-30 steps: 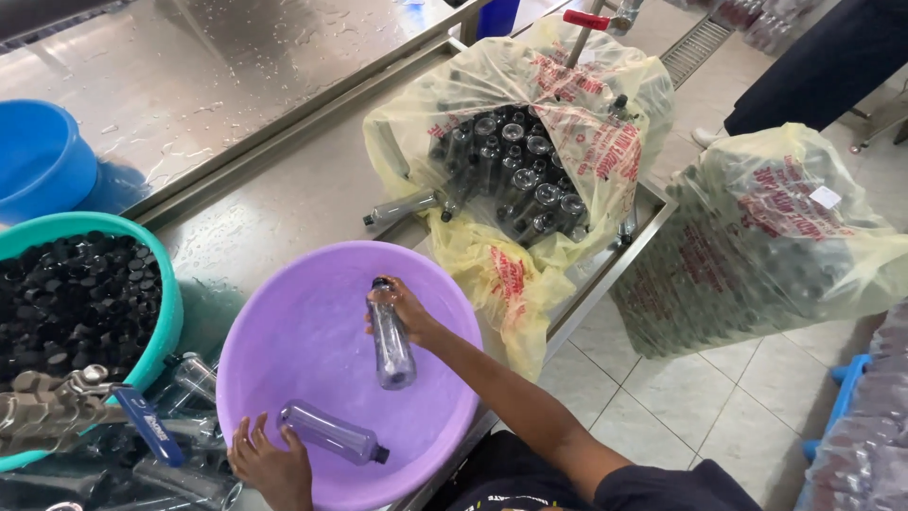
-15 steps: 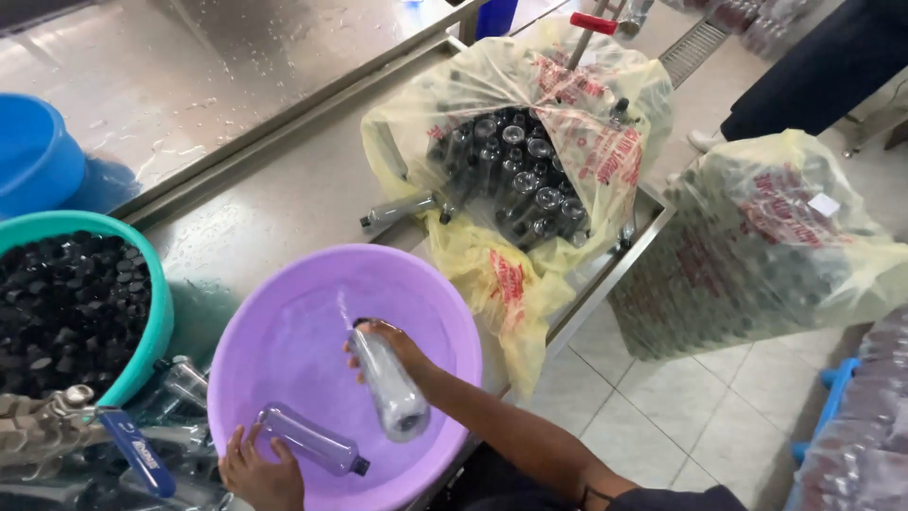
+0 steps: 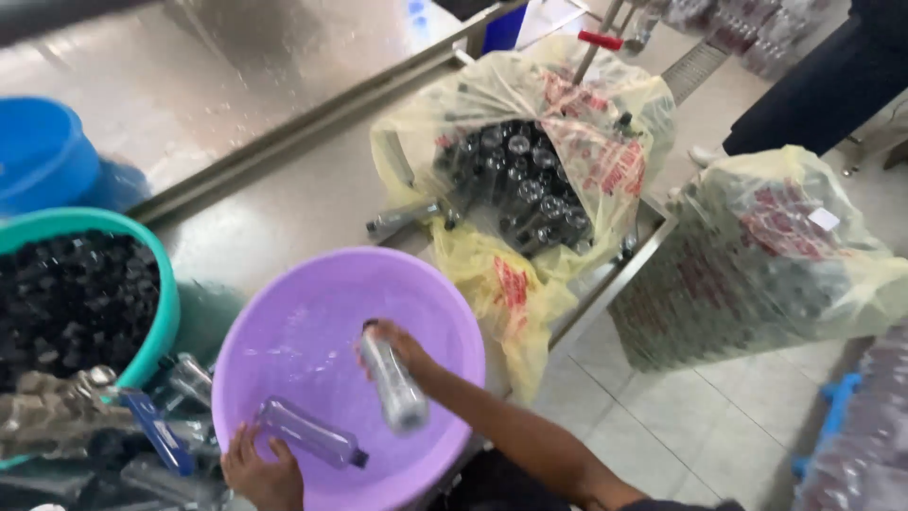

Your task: The person washes clear plastic bottles by hand in a purple basin filled with water. They repeatedly pick up bottles, rinse them under a running tap, and place them on a stainless steel counter. The person also handles black bottle caps in a separate teal basin and moves a plastic bag containing more bottles.

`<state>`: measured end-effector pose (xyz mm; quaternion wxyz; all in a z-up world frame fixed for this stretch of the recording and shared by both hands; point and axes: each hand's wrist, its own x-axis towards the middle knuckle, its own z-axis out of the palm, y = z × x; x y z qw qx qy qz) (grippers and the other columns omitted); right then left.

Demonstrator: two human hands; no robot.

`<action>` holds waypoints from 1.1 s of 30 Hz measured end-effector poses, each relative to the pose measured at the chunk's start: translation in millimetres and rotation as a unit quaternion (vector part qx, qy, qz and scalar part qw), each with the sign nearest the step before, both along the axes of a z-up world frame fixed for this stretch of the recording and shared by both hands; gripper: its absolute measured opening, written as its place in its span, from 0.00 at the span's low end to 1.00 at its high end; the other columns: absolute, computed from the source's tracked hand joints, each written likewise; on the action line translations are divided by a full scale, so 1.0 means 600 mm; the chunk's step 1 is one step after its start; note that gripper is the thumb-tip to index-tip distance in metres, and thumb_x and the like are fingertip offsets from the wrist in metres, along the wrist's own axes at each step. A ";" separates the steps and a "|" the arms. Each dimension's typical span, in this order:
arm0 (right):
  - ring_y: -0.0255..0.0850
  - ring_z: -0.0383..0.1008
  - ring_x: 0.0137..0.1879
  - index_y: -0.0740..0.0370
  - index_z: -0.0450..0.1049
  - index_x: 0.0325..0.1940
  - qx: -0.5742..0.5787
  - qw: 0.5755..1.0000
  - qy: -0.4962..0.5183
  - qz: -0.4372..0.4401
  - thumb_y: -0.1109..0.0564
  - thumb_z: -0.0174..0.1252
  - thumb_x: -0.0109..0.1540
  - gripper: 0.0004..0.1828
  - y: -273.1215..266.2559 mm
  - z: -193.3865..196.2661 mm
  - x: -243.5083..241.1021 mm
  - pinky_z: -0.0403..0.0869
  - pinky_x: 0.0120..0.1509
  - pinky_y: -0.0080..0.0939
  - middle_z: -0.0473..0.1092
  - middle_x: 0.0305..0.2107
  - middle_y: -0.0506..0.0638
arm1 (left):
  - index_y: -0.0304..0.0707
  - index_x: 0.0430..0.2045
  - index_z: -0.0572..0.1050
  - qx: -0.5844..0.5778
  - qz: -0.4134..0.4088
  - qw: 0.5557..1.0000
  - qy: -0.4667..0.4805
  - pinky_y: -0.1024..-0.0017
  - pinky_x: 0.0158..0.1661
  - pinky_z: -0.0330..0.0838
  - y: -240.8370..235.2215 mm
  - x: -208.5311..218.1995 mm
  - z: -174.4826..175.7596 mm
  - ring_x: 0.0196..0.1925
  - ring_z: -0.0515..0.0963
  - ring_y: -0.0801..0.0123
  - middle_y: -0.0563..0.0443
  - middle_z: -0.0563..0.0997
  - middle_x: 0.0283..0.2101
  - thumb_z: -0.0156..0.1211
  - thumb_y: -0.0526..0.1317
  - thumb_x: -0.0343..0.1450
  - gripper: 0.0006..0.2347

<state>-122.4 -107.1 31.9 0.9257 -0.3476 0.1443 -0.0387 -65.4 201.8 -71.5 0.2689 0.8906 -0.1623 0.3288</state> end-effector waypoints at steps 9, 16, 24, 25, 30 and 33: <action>0.45 0.74 0.28 0.53 0.74 0.37 0.090 0.969 0.179 -0.141 0.52 0.66 0.60 0.08 -0.015 -0.190 0.088 0.76 0.34 0.48 0.70 0.24 0.51 | 0.25 0.70 0.60 -0.124 -0.212 0.936 0.252 0.46 0.80 0.50 -0.141 -0.074 0.165 0.82 0.57 0.38 0.28 0.61 0.76 0.60 0.38 0.73 0.30; 0.41 0.81 0.55 0.55 0.76 0.53 -0.017 0.997 0.075 0.001 0.47 0.70 0.63 0.19 0.004 -0.343 0.091 0.77 0.61 0.38 0.78 0.50 0.53 | 0.43 0.66 0.69 -0.254 -0.405 0.803 0.356 0.52 0.81 0.49 -0.258 -0.067 0.160 0.85 0.57 0.51 0.45 0.70 0.75 0.78 0.38 0.64 0.33; 0.36 0.75 0.28 0.47 0.74 0.50 0.062 0.902 0.356 -0.236 0.34 0.50 0.72 0.18 -0.096 -0.612 0.146 0.67 0.27 0.36 0.82 0.37 0.48 | 0.45 0.47 0.72 -0.564 -0.051 0.714 0.412 0.65 0.49 0.84 -0.280 0.030 0.117 0.40 0.87 0.67 0.52 0.85 0.39 0.73 0.51 0.71 0.18; 0.36 0.75 0.28 0.47 0.74 0.50 0.063 0.903 0.355 -0.234 0.34 0.50 0.72 0.18 -0.104 -0.614 0.155 0.67 0.27 0.36 0.82 0.37 0.48 | 0.45 0.47 0.72 -0.564 -0.050 0.715 0.411 0.65 0.49 0.84 -0.276 0.037 0.071 0.40 0.87 0.67 0.52 0.85 0.39 0.73 0.51 0.71 0.18; 0.61 0.79 0.68 0.66 0.84 0.61 0.401 0.910 -0.068 0.085 0.50 0.51 0.73 0.23 -0.053 -0.315 0.157 0.65 0.81 0.63 0.78 0.57 0.69 | 0.48 0.70 0.60 -0.599 0.039 0.549 0.582 0.47 0.52 0.66 -0.283 0.083 -0.022 0.55 0.74 0.51 0.39 0.71 0.60 0.62 0.89 0.61 0.54; 0.59 0.82 0.62 0.67 0.84 0.59 0.308 0.943 -0.048 0.113 0.48 0.57 0.75 0.21 0.019 -0.159 0.192 0.74 0.73 0.62 0.81 0.52 0.67 | 0.48 0.65 0.62 -0.627 0.019 0.533 0.568 0.54 0.49 0.70 -0.300 0.098 0.003 0.52 0.76 0.55 0.42 0.72 0.56 0.64 0.86 0.61 0.50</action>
